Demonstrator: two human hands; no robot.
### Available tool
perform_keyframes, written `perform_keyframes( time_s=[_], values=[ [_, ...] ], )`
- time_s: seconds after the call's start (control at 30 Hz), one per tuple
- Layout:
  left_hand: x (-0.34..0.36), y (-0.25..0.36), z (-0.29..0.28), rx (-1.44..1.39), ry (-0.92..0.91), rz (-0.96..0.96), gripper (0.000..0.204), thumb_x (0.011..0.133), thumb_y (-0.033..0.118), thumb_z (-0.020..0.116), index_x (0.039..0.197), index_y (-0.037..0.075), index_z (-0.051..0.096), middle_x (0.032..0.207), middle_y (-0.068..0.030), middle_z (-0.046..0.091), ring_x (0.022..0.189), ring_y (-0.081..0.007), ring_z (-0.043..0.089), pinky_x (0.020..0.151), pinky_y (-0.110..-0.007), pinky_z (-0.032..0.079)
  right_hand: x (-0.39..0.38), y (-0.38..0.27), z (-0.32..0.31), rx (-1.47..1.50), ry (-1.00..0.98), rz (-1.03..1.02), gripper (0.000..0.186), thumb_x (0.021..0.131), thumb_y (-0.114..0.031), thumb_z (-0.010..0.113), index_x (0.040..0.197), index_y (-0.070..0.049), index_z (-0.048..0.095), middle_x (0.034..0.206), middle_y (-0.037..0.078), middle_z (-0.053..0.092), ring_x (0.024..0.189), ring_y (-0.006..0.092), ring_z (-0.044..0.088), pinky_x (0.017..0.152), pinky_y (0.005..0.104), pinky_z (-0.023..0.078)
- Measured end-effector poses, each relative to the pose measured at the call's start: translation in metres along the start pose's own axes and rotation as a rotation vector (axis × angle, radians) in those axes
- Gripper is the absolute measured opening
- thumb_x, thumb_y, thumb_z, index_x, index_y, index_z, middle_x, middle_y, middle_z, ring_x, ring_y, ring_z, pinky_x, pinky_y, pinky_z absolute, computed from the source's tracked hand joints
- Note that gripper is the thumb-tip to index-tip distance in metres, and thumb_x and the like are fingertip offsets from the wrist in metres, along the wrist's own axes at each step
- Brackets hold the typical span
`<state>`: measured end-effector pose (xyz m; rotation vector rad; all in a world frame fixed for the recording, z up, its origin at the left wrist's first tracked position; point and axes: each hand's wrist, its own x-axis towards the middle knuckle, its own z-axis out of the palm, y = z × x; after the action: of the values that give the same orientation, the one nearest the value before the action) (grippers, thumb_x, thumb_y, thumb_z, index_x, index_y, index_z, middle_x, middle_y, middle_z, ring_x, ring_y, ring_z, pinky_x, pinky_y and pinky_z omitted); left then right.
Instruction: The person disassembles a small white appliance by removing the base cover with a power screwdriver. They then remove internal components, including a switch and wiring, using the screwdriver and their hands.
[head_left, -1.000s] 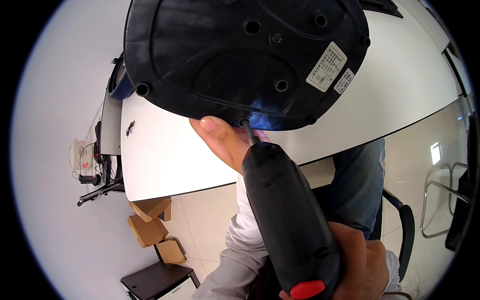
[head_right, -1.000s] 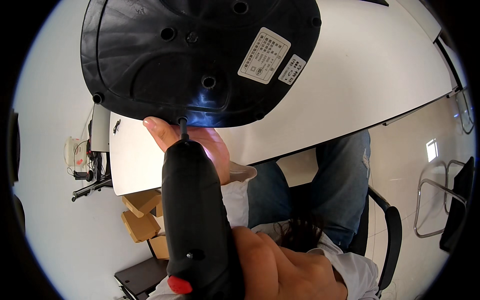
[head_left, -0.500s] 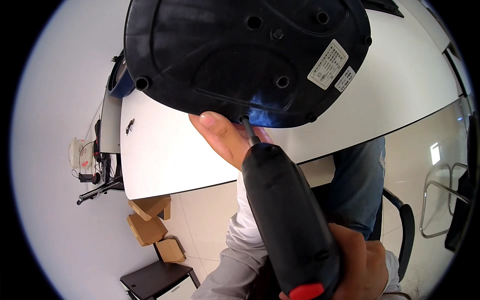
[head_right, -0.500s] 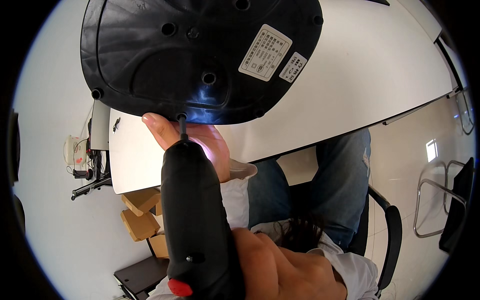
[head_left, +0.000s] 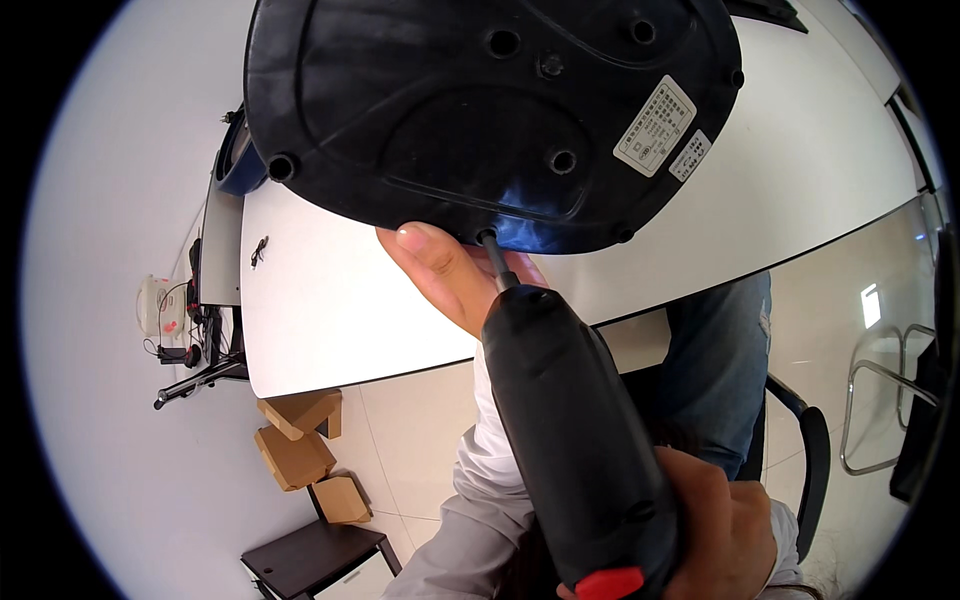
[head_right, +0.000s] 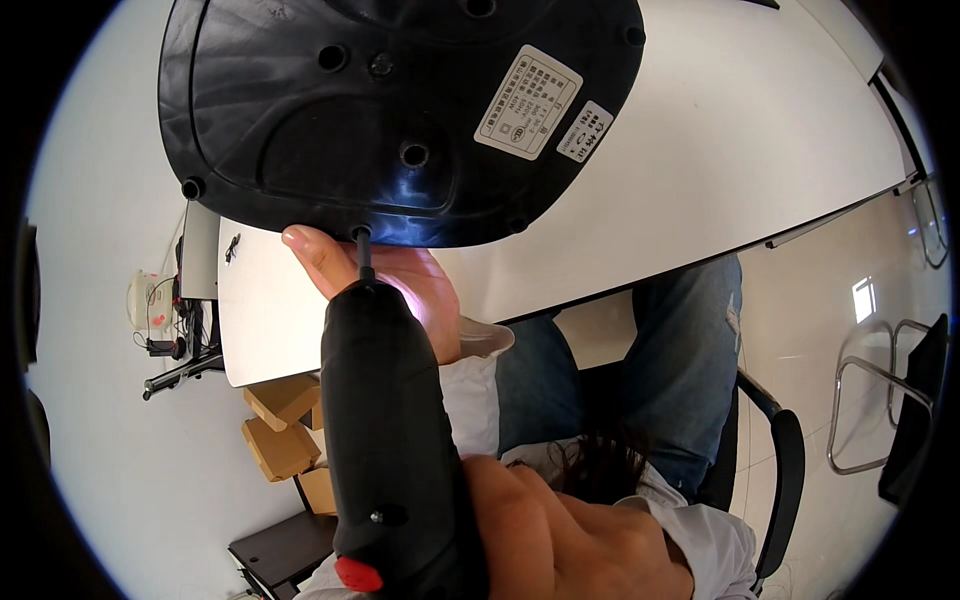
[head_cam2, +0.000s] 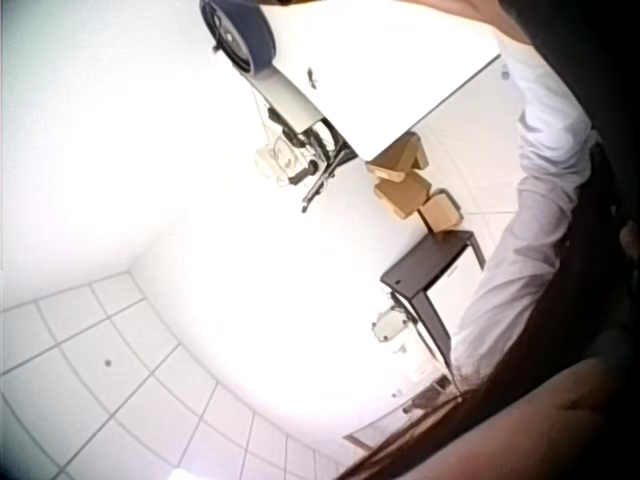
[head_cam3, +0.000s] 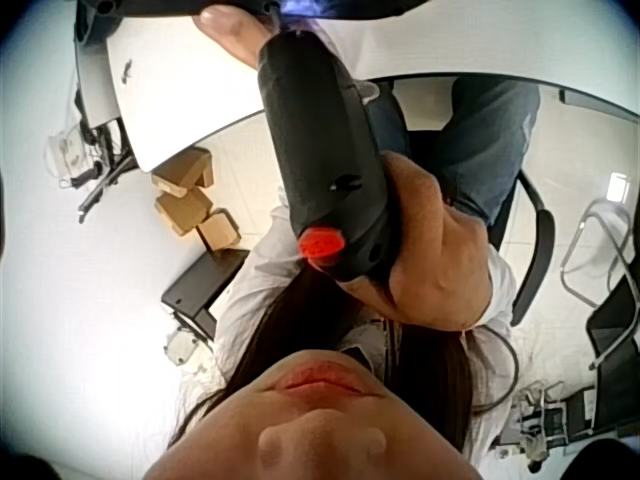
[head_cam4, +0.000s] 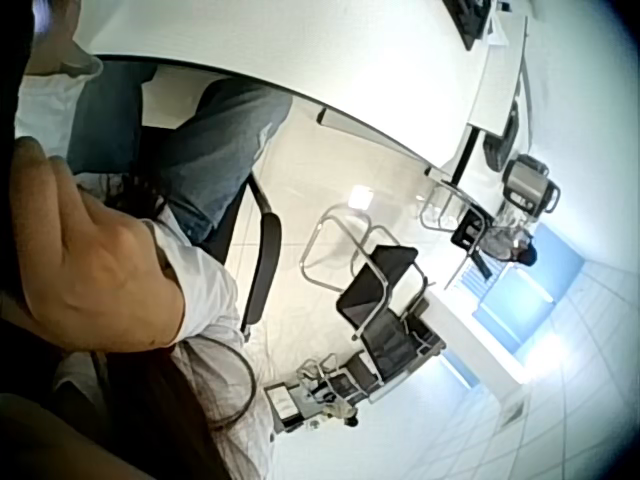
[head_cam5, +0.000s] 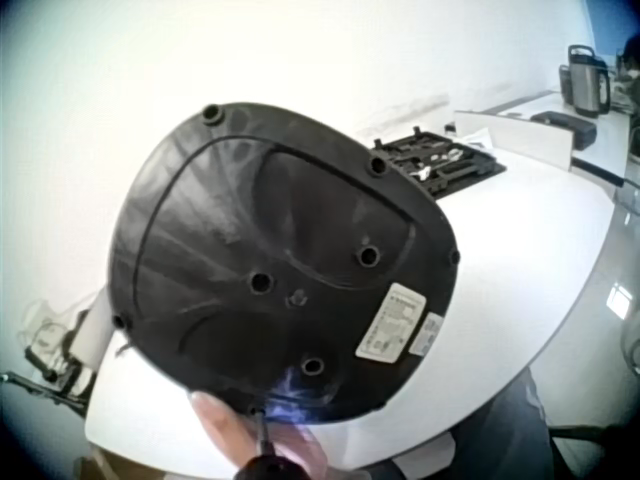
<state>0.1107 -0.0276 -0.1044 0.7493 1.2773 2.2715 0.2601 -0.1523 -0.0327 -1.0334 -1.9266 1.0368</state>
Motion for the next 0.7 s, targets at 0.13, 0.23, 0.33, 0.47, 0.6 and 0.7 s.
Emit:
perform_keyframes(
  time_s=[0.13,0.23,0.33,0.47,0.6,0.7],
  values=[
    [0.001,-0.003,-0.007,0.009,0.014,0.013,0.094,0.08,0.074,0.049,0.142,0.006,0.029,0.129,-0.0094,0.044,0.115,-0.0192,0.046,0.096,-0.029,0.035,0.006,-0.001,-0.001,-0.032,-0.106,0.057,0.067,0.078,-0.036,0.074,0.12,0.003,0.041,0.078,0.018,0.065,0.058,0.0304,0.068,0.048,0.035,0.055],
    [0.0,-0.001,-0.004,0.002,0.0,0.015,0.093,0.08,0.074,0.05,0.142,0.007,0.029,0.129,-0.0093,0.044,0.115,-0.0191,0.046,0.096,-0.029,0.035,0.002,0.0,0.0,-0.011,-0.082,0.06,0.066,0.078,-0.036,0.074,0.12,0.003,0.041,0.078,0.018,0.065,0.059,0.0305,0.068,0.049,0.035,0.055],
    [-0.001,-0.002,-0.004,-0.004,-0.014,0.019,0.093,0.081,0.073,0.05,0.142,0.007,0.029,0.129,-0.0091,0.044,0.115,-0.0189,0.046,0.096,-0.029,0.035,0.001,0.002,0.002,0.013,-0.068,0.058,0.066,0.078,-0.036,0.074,0.12,0.003,0.041,0.078,0.018,0.065,0.059,0.0308,0.068,0.049,0.035,0.056],
    [-0.003,-0.003,-0.005,0.003,-0.027,0.028,0.092,0.081,0.073,0.05,0.142,0.007,0.03,0.128,-0.0089,0.044,0.115,-0.0188,0.046,0.097,-0.029,0.035,-0.001,0.002,0.003,0.04,-0.072,0.088,0.067,0.077,-0.036,0.075,0.121,0.003,0.04,0.079,0.018,0.065,0.06,0.0311,0.068,0.05,0.0347,0.056],
    [-0.004,0.002,-0.002,0.041,-0.001,0.035,0.092,0.081,0.072,0.051,0.142,0.007,0.029,0.129,-0.0092,0.044,0.116,-0.0194,0.045,0.099,-0.029,0.033,0.0,0.0,0.002,0.022,-0.072,0.08,0.069,0.076,-0.037,0.076,0.121,0.003,0.041,0.08,0.019,0.065,0.061,0.0317,0.068,0.051,0.0349,0.056],
    [-0.009,0.025,0.019,0.099,0.194,-0.016,0.091,0.081,0.07,0.053,0.143,0.008,0.028,0.132,-0.0105,0.042,0.12,-0.0218,0.044,0.102,-0.031,0.031,0.002,-0.004,-0.001,0.028,-0.091,0.023,0.071,0.075,-0.038,0.077,0.121,0.004,0.041,0.083,0.02,0.065,0.064,0.0328,0.069,0.052,0.0356,0.056]
  ],
)
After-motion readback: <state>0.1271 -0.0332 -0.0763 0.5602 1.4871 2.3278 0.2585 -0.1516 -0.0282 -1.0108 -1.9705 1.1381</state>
